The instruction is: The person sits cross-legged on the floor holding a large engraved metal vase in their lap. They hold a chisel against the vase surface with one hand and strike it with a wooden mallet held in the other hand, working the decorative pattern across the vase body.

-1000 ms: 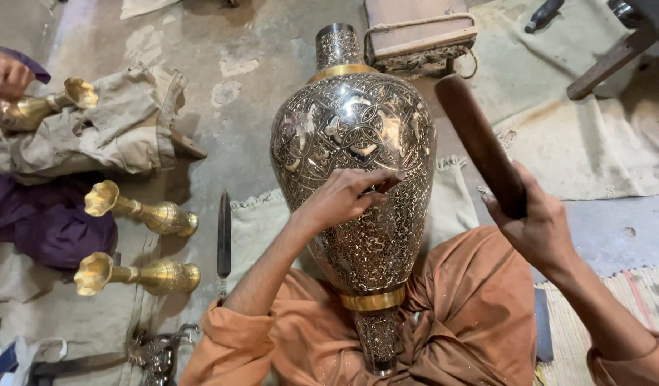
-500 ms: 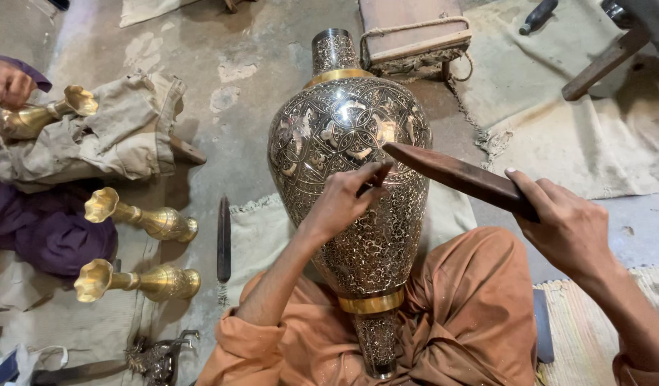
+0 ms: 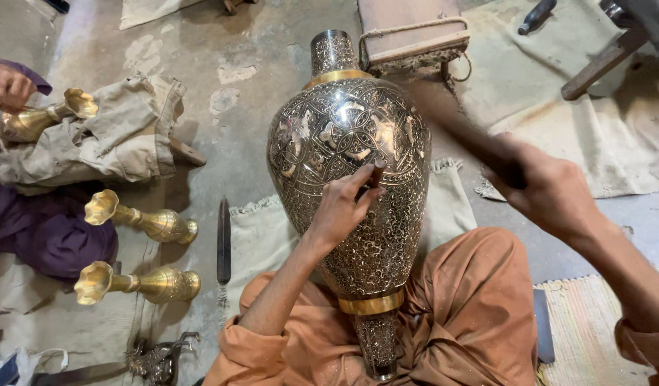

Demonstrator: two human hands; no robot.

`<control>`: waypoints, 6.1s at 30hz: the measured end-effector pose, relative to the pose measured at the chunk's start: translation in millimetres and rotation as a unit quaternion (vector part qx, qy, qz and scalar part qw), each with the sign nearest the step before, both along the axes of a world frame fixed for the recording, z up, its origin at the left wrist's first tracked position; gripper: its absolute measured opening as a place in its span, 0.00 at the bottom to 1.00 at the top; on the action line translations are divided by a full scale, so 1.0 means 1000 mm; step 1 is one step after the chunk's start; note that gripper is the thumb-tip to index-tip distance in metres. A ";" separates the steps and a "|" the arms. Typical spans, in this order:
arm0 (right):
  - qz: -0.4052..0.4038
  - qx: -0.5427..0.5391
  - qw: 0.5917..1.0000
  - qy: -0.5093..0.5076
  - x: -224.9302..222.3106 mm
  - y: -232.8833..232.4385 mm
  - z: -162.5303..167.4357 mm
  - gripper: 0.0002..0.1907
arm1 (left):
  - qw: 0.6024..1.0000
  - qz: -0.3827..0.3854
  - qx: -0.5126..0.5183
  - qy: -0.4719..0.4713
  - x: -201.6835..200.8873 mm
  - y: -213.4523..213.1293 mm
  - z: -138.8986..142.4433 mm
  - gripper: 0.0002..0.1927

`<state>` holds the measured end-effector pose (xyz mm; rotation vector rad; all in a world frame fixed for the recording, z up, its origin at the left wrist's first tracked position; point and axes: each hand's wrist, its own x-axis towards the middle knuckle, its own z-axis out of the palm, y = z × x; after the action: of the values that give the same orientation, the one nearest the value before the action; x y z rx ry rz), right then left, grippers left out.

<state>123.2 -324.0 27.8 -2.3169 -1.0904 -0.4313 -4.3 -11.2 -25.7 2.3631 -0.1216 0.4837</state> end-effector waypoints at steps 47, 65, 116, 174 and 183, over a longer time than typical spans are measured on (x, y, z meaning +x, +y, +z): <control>-0.023 -0.024 0.999 -0.025 0.004 0.016 -0.012 0.29 | 0.995 -0.017 0.009 0.095 0.005 0.000 0.003 0.16; -0.060 0.006 0.997 -0.040 -0.012 0.017 -0.018 0.38 | 0.996 -0.055 0.010 0.075 0.004 0.002 0.021 0.18; -0.104 0.022 0.993 -0.045 -0.011 -0.020 -0.050 0.32 | 0.991 -0.093 0.016 0.100 0.019 -0.001 0.036 0.20; 0.107 0.136 0.982 -0.071 0.001 0.020 0.039 0.31 | 0.988 0.125 -0.076 -0.040 -0.006 -0.032 -0.031 0.16; 0.064 -0.153 0.984 -0.069 0.006 0.024 0.035 0.30 | 0.989 0.097 -0.058 -0.093 -0.007 -0.031 -0.028 0.12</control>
<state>129.7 -299.6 62.7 -2.4881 -1.4525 -0.4033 -11.5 -41.9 -53.9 2.2228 0.0500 0.7851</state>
